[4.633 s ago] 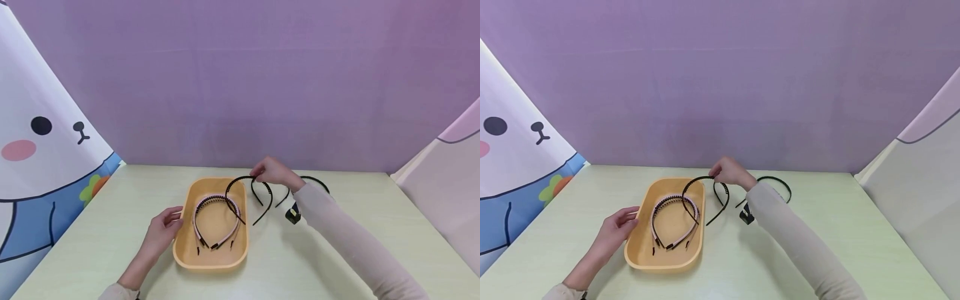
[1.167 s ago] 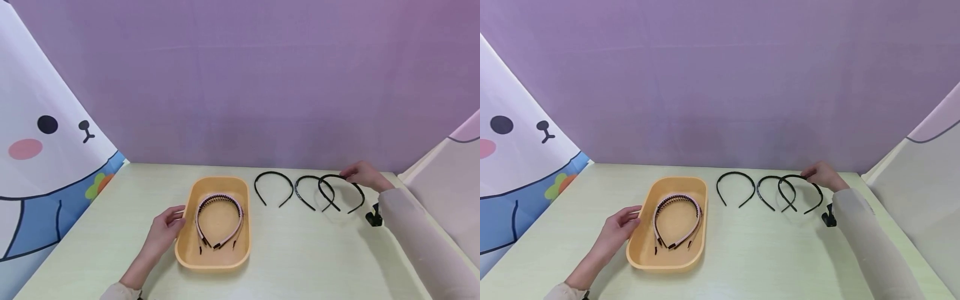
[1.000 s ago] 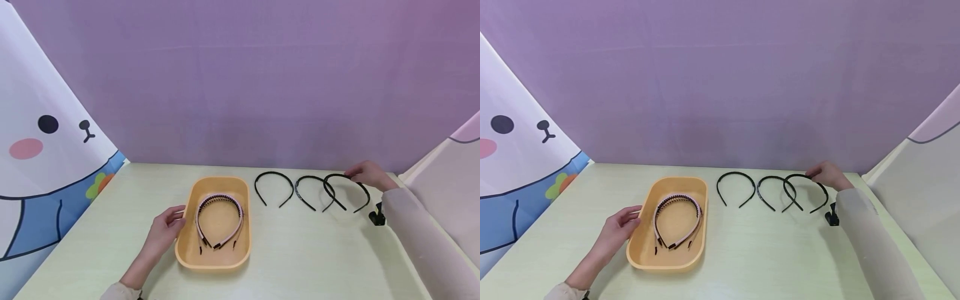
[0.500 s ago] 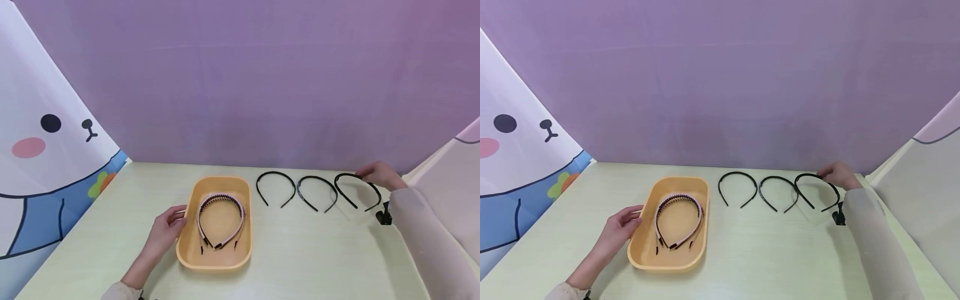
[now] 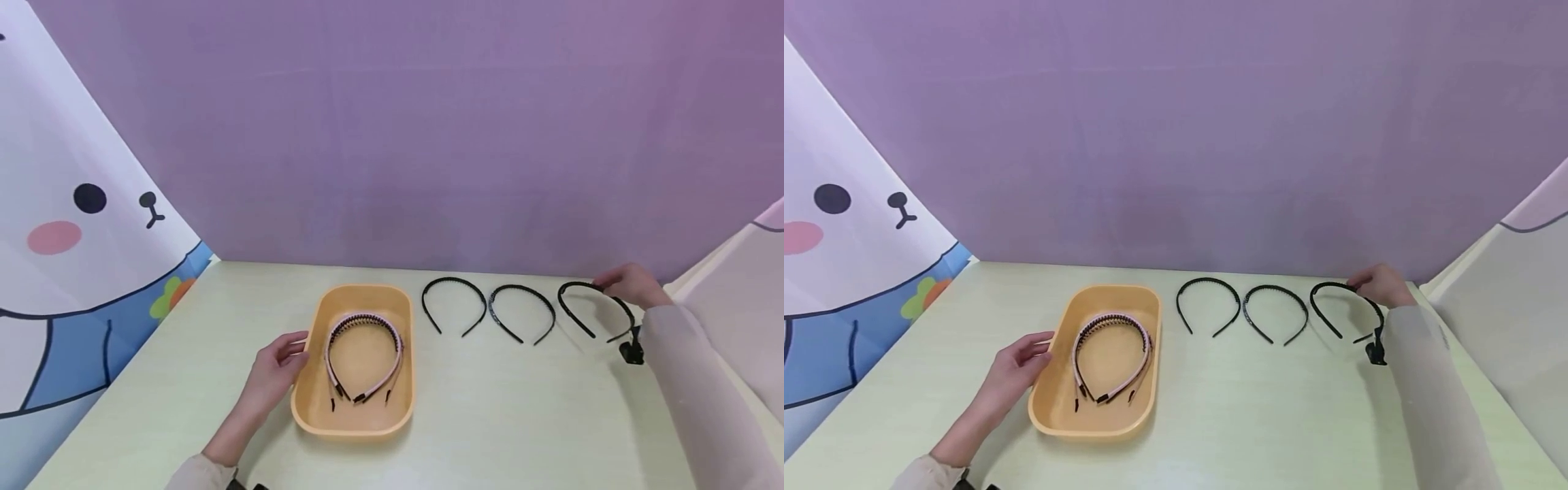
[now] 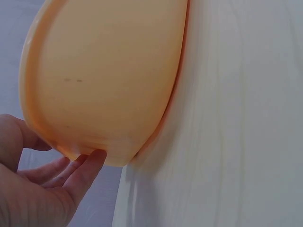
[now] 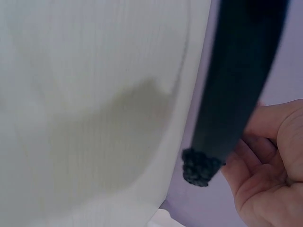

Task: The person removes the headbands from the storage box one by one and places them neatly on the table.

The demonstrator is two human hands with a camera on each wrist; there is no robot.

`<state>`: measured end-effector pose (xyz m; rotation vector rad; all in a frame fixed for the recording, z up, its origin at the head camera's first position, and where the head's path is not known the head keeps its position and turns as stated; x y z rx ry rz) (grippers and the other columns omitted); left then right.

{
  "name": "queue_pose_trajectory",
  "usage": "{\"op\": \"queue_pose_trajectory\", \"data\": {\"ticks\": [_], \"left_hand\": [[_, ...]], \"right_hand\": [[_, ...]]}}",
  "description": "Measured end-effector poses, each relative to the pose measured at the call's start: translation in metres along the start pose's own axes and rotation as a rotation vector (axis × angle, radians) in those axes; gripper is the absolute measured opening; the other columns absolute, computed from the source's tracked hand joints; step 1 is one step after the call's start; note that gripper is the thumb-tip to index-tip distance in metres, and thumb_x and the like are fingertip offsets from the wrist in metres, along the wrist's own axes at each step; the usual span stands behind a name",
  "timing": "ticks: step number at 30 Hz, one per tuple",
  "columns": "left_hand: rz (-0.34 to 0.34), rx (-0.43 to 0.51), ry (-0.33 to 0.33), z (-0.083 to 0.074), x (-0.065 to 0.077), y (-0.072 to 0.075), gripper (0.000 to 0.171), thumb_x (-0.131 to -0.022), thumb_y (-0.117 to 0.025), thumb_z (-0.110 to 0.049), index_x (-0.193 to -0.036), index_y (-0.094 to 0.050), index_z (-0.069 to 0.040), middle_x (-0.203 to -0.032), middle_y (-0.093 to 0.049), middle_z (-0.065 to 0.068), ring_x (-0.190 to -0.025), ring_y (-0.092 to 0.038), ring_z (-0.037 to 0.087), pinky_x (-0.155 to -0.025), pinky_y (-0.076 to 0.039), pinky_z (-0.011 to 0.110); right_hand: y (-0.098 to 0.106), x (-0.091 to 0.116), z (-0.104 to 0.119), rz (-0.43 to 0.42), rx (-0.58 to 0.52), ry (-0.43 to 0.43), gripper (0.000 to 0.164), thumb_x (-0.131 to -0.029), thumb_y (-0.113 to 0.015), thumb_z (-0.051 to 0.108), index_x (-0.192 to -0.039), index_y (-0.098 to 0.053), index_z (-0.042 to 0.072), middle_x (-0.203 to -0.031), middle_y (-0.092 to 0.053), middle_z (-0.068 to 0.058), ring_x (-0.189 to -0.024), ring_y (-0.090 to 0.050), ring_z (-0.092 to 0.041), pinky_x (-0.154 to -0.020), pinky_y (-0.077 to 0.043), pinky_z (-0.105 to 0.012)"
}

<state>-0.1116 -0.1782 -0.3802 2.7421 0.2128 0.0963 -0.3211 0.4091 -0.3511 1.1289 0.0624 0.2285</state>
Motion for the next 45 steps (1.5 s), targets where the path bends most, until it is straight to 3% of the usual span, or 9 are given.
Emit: {"op": "queue_pose_trajectory", "data": {"ticks": [3,9,14,22,28,45], "left_hand": [[0.001,0.001,0.002,0.000,-0.001,-0.001,0.040,-0.095,-0.053,-0.005,-0.133,-0.049,0.001,-0.127,-0.057,0.027,-0.114,-0.059,0.035,-0.085,-0.056,0.030],[-0.001,0.003,0.001,-0.002,-0.001,-0.001,0.040,-0.094,-0.053,-0.005,-0.133,-0.049,0.001,-0.126,-0.057,0.027,-0.113,-0.060,0.035,-0.084,-0.056,0.030],[0.001,-0.001,0.002,-0.003,-0.001,0.000,0.040,-0.094,-0.053,-0.005,-0.133,-0.049,0.001,-0.127,-0.057,0.027,-0.114,-0.060,0.034,-0.084,-0.056,0.028],[-0.002,0.000,0.003,-0.001,-0.001,0.000,0.040,-0.094,-0.052,-0.005,-0.134,-0.049,0.002,-0.128,-0.056,0.027,-0.115,-0.059,0.035,-0.086,-0.055,0.028],[0.001,0.001,0.007,-0.001,0.000,0.000,0.040,-0.094,-0.052,-0.005,-0.134,-0.049,0.002,-0.128,-0.056,0.027,-0.115,-0.059,0.035,-0.087,-0.055,0.030],[-0.009,-0.002,0.005,-0.001,0.000,-0.002,0.040,-0.094,-0.053,-0.005,-0.133,-0.050,0.001,-0.127,-0.057,0.027,-0.113,-0.060,0.034,-0.086,-0.056,0.030]], "right_hand": [[0.001,0.002,-0.003,-0.009,0.010,0.009,0.032,-0.080,-0.059,0.002,-0.110,-0.065,-0.009,-0.111,-0.062,-0.032,-0.104,-0.053,-0.053,-0.078,-0.050,-0.050],[-0.002,0.003,-0.012,-0.055,0.035,0.039,0.031,-0.078,-0.061,0.000,-0.107,-0.066,-0.009,-0.107,-0.065,-0.031,-0.103,-0.055,-0.051,-0.073,-0.048,-0.033],[-0.006,0.002,-0.021,-0.081,0.020,0.012,0.030,-0.077,-0.062,0.002,-0.104,-0.068,-0.008,-0.105,-0.066,-0.029,-0.103,-0.055,-0.051,-0.069,-0.047,-0.029],[-0.015,-0.003,-0.032,-0.112,-0.026,-0.002,0.028,-0.073,-0.061,0.004,-0.098,-0.072,-0.002,-0.093,-0.071,-0.022,-0.091,-0.061,-0.041,-0.063,-0.042,-0.023],[-0.017,-0.002,-0.028,-0.078,0.002,-0.025,0.031,-0.078,-0.060,0.003,-0.107,-0.067,-0.008,-0.103,-0.067,-0.029,-0.103,-0.054,-0.053,-0.068,-0.050,-0.034],[-0.023,-0.007,-0.023,-0.056,-0.041,-0.044,0.032,-0.079,-0.062,0.002,-0.108,-0.066,-0.009,-0.109,-0.064,-0.031,-0.108,-0.049,-0.056,-0.082,-0.049,-0.056]]}}
Point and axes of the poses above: each hand's wrist, its own x-axis away from the middle knuckle, its own y-axis out of the back of the hand, z = x × y, the point moved 1 cm from there along -x, towards the middle knuckle
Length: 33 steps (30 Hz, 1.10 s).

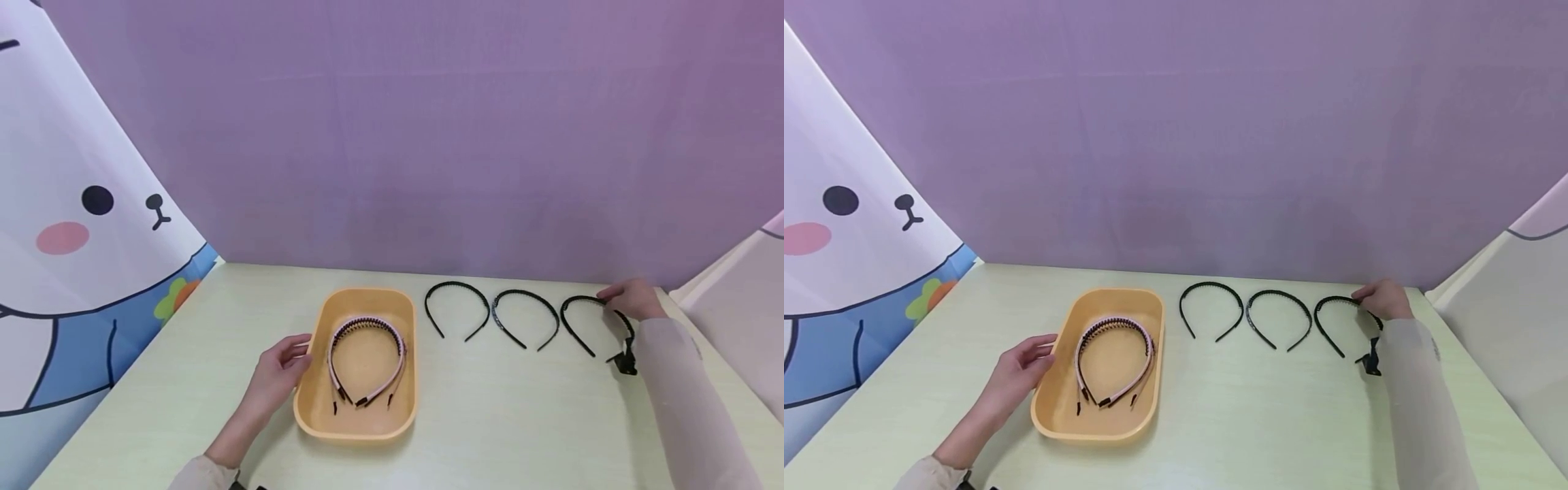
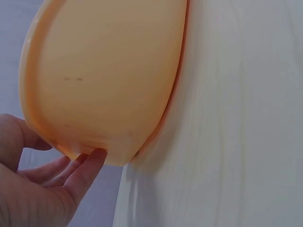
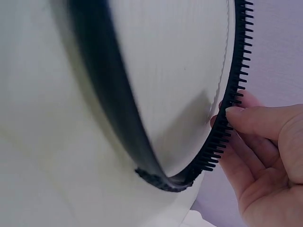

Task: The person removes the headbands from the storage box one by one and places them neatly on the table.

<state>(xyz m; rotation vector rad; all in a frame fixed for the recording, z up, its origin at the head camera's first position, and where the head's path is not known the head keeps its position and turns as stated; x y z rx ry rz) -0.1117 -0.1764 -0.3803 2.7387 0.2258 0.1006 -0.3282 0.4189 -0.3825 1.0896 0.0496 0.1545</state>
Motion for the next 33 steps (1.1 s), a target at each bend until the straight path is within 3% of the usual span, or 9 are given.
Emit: {"op": "queue_pose_trajectory", "data": {"ticks": [18,26,33], "left_hand": [[0.005,-0.005,0.020,0.002,-0.001,-0.001,0.040,-0.094,-0.052,-0.006,-0.134,-0.049,0.000,-0.128,-0.057,0.026,-0.114,-0.060,0.033,-0.085,-0.056,0.029],[0.007,0.005,-0.002,0.000,0.001,-0.001,0.040,-0.094,-0.052,-0.005,-0.134,-0.049,0.001,-0.126,-0.057,0.027,-0.113,-0.060,0.035,-0.084,-0.056,0.032],[0.009,0.001,-0.004,0.000,0.001,0.000,0.040,-0.094,-0.052,-0.006,-0.134,-0.049,0.001,-0.127,-0.057,0.027,-0.113,-0.060,0.034,-0.086,-0.056,0.033]], "right_hand": [[0.003,-0.001,-0.010,0.007,0.034,-0.024,0.030,-0.080,-0.062,0.003,-0.108,-0.067,-0.008,-0.105,-0.067,-0.027,-0.105,-0.052,-0.054,-0.080,-0.050,-0.055],[0.008,0.004,-0.005,0.024,0.029,-0.028,0.030,-0.082,-0.060,0.004,-0.108,-0.065,-0.009,-0.104,-0.067,-0.027,-0.106,-0.051,-0.054,-0.083,-0.048,-0.058],[0.013,0.006,0.005,0.032,0.049,0.017,0.033,-0.081,-0.059,0.004,-0.109,-0.064,-0.011,-0.104,-0.068,-0.027,-0.106,-0.052,-0.054,-0.085,-0.047,-0.059]]}}
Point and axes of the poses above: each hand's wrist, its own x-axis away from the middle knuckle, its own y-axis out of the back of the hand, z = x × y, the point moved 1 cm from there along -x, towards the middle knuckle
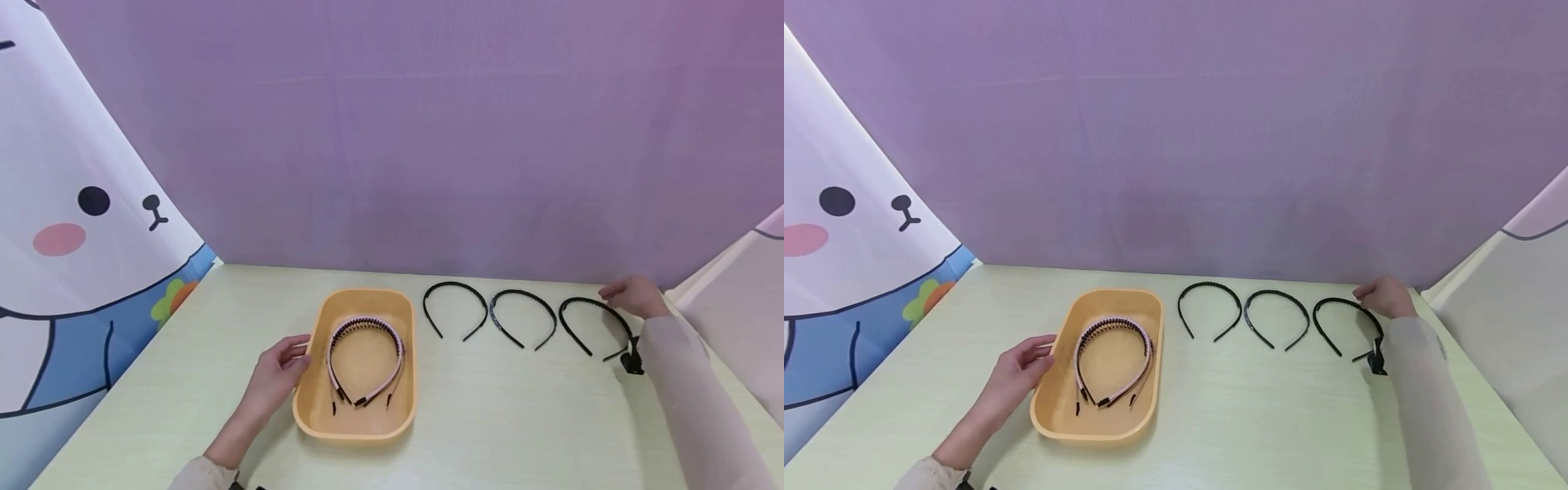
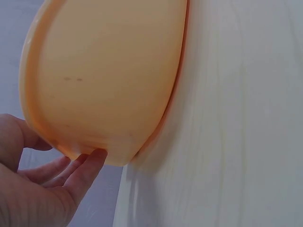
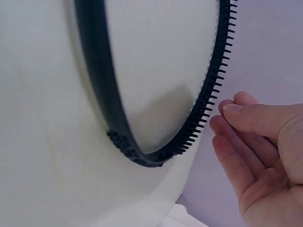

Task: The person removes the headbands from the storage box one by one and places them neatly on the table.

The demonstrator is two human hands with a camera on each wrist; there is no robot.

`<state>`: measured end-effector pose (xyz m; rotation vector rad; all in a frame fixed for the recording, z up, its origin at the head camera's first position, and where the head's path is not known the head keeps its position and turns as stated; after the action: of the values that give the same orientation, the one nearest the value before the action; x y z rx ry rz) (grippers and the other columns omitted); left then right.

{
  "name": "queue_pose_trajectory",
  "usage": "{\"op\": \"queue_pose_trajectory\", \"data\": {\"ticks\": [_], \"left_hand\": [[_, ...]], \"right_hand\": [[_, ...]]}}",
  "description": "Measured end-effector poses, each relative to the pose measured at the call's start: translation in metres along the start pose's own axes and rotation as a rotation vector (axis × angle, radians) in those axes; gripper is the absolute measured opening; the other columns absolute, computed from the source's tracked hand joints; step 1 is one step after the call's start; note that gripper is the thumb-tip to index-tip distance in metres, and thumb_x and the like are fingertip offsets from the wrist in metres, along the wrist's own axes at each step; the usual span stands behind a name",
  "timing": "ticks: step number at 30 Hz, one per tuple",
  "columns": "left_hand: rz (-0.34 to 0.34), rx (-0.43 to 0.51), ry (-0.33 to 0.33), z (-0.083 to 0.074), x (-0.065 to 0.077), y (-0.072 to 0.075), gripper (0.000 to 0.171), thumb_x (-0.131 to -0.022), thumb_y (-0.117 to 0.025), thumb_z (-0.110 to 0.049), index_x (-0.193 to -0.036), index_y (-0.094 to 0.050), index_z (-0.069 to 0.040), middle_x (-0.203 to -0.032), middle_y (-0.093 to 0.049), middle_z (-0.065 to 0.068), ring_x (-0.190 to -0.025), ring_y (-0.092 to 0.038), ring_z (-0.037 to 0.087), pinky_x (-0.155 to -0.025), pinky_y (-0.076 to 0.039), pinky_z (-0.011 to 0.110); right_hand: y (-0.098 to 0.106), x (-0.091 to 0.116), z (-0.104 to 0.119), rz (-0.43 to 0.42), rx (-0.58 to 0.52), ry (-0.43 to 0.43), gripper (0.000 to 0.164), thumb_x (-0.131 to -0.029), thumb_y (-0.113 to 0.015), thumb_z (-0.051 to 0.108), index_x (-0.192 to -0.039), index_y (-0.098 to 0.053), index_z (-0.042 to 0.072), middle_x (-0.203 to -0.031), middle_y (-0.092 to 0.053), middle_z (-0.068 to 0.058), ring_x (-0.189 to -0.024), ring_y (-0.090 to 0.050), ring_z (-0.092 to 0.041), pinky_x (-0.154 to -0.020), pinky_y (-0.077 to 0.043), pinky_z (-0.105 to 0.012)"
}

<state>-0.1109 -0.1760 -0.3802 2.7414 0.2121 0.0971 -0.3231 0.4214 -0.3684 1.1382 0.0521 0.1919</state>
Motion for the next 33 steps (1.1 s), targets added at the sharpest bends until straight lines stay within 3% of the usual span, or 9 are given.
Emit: {"op": "queue_pose_trajectory", "data": {"ticks": [8,14,21,27,33], "left_hand": [[-0.001,0.003,-0.005,-0.001,-0.001,-0.001,0.039,-0.094,-0.053,-0.004,-0.132,-0.050,0.002,-0.125,-0.058,0.027,-0.112,-0.061,0.034,-0.087,-0.055,0.032],[-0.005,0.008,-0.009,-0.001,-0.001,-0.001,0.039,-0.093,-0.053,-0.003,-0.132,-0.051,0.002,-0.125,-0.058,0.027,-0.112,-0.061,0.035,-0.088,-0.055,0.031],[-0.001,0.006,-0.003,-0.002,-0.001,0.000,0.040,-0.094,-0.052,-0.004,-0.134,-0.049,0.001,-0.126,-0.057,0.027,-0.113,-0.060,0.035,-0.087,-0.055,0.030],[-0.004,0.007,-0.004,-0.001,-0.002,-0.001,0.040,-0.094,-0.052,-0.004,-0.134,-0.049,0.002,-0.126,-0.058,0.027,-0.113,-0.060,0.034,-0.087,-0.055,0.030],[-0.009,-0.004,-0.016,-0.002,-0.002,-0.001,0.040,-0.094,-0.053,-0.004,-0.133,-0.050,0.002,-0.125,-0.058,0.027,-0.113,-0.060,0.034,-0.090,-0.054,0.031]], "right_hand": [[0.001,0.004,0.004,0.017,-0.024,0.002,0.032,-0.082,-0.060,0.003,-0.110,-0.063,-0.011,-0.103,-0.068,-0.026,-0.105,-0.054,-0.053,-0.086,-0.047,-0.059],[0.001,0.009,0.012,-0.015,0.015,0.055,0.030,-0.084,-0.060,0.007,-0.108,-0.065,-0.010,-0.102,-0.068,-0.027,-0.101,-0.056,-0.051,-0.083,-0.048,-0.057],[-0.002,0.010,0.026,-0.093,0.034,0.146,0.026,-0.084,-0.065,0.007,-0.103,-0.067,-0.011,-0.094,-0.070,-0.025,-0.092,-0.062,-0.045,-0.073,-0.053,-0.040],[-0.003,0.014,0.036,-0.126,0.027,0.190,0.025,-0.084,-0.065,0.007,-0.102,-0.068,-0.011,-0.092,-0.071,-0.025,-0.079,-0.067,-0.025,-0.065,-0.050,-0.025],[-0.005,0.021,0.049,-0.147,-0.025,0.218,0.025,-0.084,-0.065,0.006,-0.103,-0.067,-0.011,-0.094,-0.070,-0.027,-0.072,-0.060,0.002,-0.063,-0.049,-0.018]]}}
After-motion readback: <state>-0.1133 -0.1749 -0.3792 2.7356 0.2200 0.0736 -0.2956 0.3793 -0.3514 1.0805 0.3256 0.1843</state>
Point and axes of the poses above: each hand's wrist, its own x-axis away from the middle knuckle, its own y-axis out of the back of the hand, z = x × y, the point moved 1 cm from there along -x, towards the middle knuckle
